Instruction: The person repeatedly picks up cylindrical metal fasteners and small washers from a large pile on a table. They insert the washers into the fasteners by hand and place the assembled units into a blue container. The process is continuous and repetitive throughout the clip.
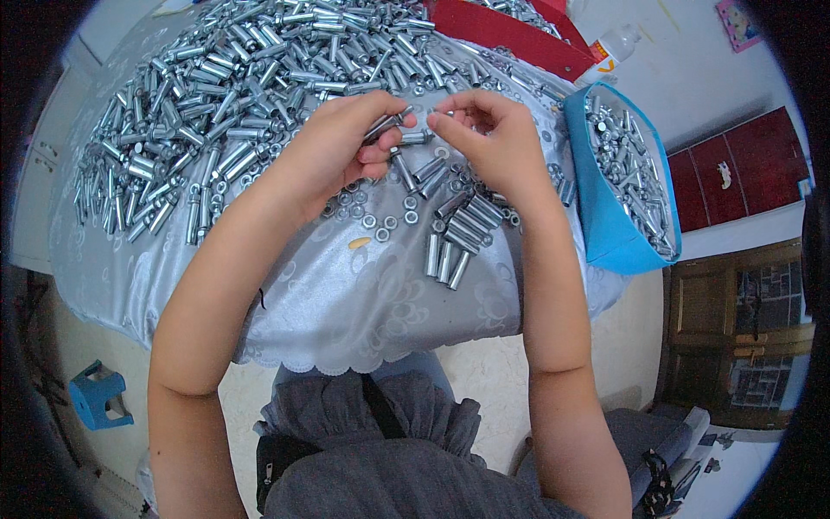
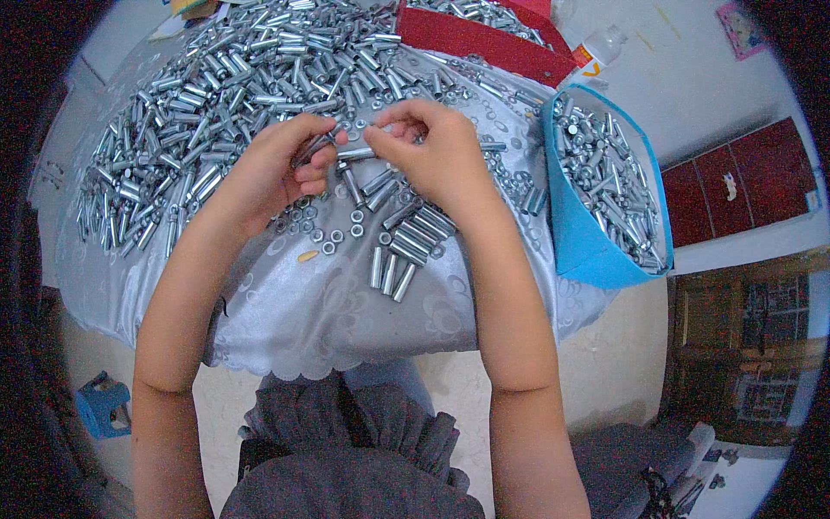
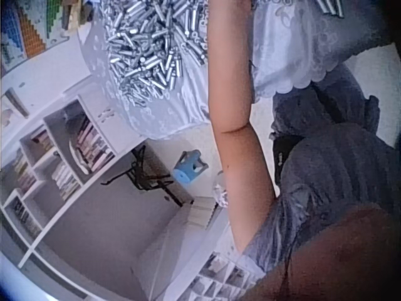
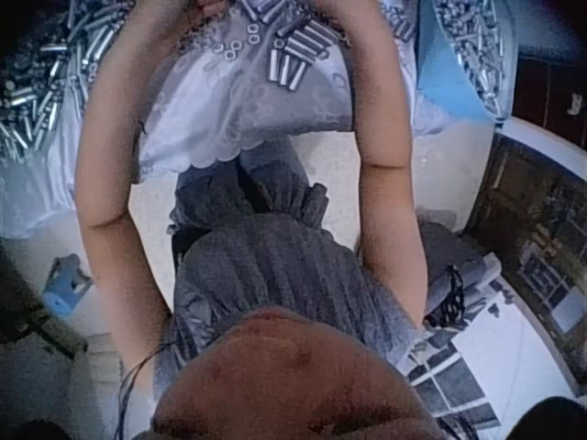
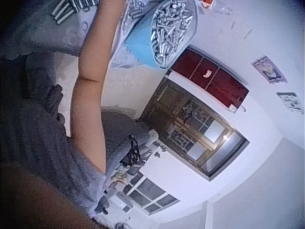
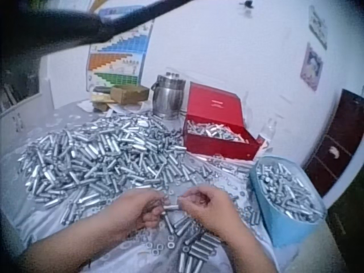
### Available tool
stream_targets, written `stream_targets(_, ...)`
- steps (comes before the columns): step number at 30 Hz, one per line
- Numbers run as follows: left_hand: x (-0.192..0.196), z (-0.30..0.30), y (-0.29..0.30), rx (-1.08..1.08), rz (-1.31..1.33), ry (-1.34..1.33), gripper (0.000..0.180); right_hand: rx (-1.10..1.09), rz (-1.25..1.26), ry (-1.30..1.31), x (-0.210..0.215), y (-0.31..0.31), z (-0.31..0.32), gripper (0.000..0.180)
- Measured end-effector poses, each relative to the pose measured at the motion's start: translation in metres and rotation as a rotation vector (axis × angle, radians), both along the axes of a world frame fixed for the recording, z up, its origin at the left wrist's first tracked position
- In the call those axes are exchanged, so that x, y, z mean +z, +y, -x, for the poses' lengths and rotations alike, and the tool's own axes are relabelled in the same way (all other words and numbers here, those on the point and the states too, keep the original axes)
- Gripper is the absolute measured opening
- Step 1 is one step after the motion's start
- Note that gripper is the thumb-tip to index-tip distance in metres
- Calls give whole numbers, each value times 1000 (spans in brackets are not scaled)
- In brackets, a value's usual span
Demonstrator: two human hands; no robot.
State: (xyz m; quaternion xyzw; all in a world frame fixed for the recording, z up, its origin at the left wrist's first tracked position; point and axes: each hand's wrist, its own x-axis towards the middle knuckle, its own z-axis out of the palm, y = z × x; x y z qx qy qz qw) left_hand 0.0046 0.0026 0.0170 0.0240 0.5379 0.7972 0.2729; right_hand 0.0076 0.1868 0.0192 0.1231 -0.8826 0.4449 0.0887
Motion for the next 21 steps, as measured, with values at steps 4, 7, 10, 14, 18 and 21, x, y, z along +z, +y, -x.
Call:
stream_targets(4, -2, -3, 4, 10, 25, 9, 22, 148, 215, 24, -4, -6, 0, 19)
stream_targets(7, -3, -3, 5, 10, 40, 27, 20, 168, 309, 11, -8, -8, 1, 23)
stream_targets(10, -2, -3, 4, -4, 86, 59, 20, 165, 262, 32, -4, -9, -1, 23)
stream_targets(14, -3, -3, 3, -14, 97, 83, 21, 159, 224, 90, -2, -11, -4, 22)
stream_targets(18, 1, -5, 4, 17, 105, 103, 23, 130, 243, 87, -2, -10, -4, 22)
stream_targets(21, 2, -5, 2, 10, 105, 120, 23, 174, 198, 75, -3, -6, -1, 23)
